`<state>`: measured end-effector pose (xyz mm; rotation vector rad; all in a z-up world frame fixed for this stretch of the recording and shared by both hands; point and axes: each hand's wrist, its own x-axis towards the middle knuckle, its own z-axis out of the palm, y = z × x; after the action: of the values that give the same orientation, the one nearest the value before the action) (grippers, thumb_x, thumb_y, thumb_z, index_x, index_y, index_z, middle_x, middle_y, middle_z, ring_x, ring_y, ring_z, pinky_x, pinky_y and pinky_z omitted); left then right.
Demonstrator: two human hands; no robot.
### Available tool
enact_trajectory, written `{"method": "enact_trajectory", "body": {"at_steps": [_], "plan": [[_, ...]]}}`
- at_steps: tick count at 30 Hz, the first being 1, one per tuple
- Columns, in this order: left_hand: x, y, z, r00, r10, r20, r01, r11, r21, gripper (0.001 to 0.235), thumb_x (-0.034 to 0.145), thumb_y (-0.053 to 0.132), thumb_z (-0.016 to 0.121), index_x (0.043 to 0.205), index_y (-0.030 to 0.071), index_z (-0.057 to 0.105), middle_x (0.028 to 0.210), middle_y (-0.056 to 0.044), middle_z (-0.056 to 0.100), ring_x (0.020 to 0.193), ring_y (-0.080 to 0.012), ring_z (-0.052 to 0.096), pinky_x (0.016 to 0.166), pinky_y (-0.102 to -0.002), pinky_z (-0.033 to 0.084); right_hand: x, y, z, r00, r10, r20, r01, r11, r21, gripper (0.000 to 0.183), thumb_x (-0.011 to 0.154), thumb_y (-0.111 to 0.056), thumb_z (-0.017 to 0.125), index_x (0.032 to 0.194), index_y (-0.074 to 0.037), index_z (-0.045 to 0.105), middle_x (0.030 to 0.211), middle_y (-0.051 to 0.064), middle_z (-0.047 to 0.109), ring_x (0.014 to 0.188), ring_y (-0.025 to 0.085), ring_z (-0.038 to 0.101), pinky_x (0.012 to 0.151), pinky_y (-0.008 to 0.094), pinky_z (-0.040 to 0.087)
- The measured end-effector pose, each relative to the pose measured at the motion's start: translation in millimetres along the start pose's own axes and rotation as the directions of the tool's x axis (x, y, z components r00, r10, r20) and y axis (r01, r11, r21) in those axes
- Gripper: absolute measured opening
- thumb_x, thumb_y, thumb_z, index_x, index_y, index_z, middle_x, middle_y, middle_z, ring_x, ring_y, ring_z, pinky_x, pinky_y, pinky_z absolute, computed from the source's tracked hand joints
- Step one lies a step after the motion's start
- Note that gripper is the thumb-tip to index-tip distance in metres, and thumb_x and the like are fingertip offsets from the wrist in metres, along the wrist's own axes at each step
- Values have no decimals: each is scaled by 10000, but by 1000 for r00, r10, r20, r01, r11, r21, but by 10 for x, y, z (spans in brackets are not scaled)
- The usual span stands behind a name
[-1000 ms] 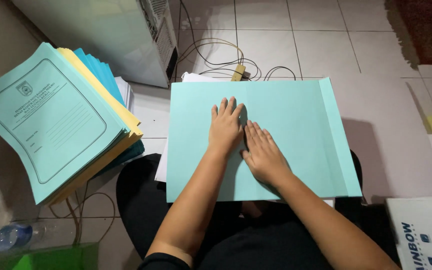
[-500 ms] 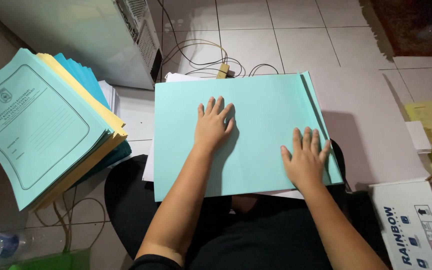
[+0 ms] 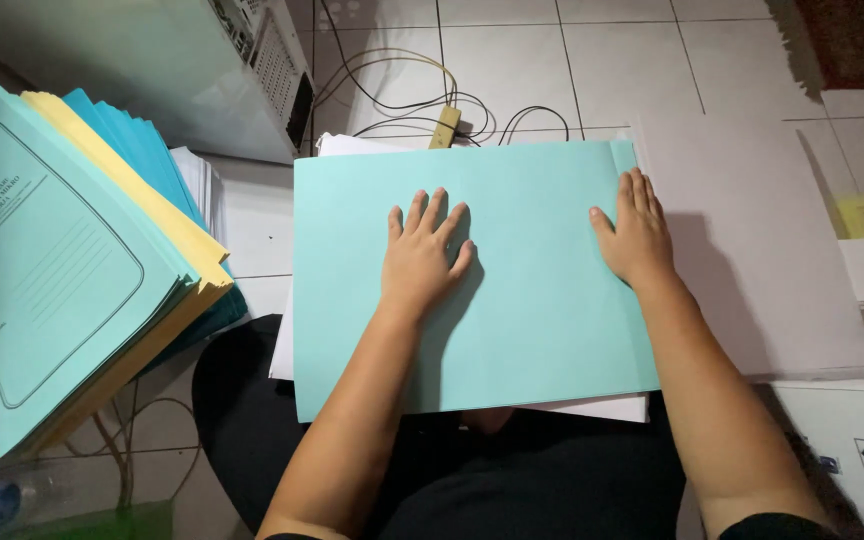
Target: The person sits and repeatedly folds light blue paper sheets in half. They smooth the creases with their hands, open the folded sheets to reveal printed text, and then fold them back down. The person handles the papers one by one, stacking them on their lap.
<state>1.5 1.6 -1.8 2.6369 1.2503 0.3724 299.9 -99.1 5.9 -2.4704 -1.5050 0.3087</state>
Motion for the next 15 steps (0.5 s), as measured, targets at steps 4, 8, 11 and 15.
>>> {"method": "enact_trajectory", "body": {"at_steps": [4, 8, 11, 15], "plan": [[5, 55, -102, 998, -40, 38, 41, 999, -24, 589, 1009, 508, 410, 1542, 264, 465, 1637, -96, 387, 1538, -300, 305, 1236, -572, 173, -16, 66, 24, 1000, -17, 12, 17, 1000, -3, 737, 1091, -456, 344, 1610, 54, 230, 1689, 261, 172, 1578, 363, 132, 1269, 549, 97], [9, 85, -141, 993, -109, 47, 110, 994, -22, 648, 1014, 549, 372, 1574, 228, 418, 1656, -133, 342, 1552, -318, 265, 1239, -589, 129, -375, 158, 75, 999, -23, 32, 25, 997, -67, 707, 1087, -450, 304, 1640, -20, 203, 1725, 182, 129, 1597, 298, 89, 1275, 527, -34], [2, 88, -136, 991, -132, 35, 133, 991, -24, 665, 1016, 557, 375, 1581, 209, 409, 1659, -151, 331, 1554, -335, 256, 1239, -598, 123, -848, 97, 14, 998, -33, 46, 37, 996, -86, 693, 1082, -431, 282, 1635, -24, 196, 1725, 176, 122, 1592, 295, 96, 1279, 522, -21], [18, 56, -46, 988, -152, 38, 153, 988, -25, 692, 1012, 582, 362, 1595, 210, 388, 1671, -158, 303, 1564, -340, 226, 1237, -603, 102, -1358, 117, 19, 995, -74, 69, 81, 990, -113, 689, 1073, -395, 285, 1620, 14, 197, 1710, 224, 132, 1575, 342, 126, 1282, 483, 69]]}}
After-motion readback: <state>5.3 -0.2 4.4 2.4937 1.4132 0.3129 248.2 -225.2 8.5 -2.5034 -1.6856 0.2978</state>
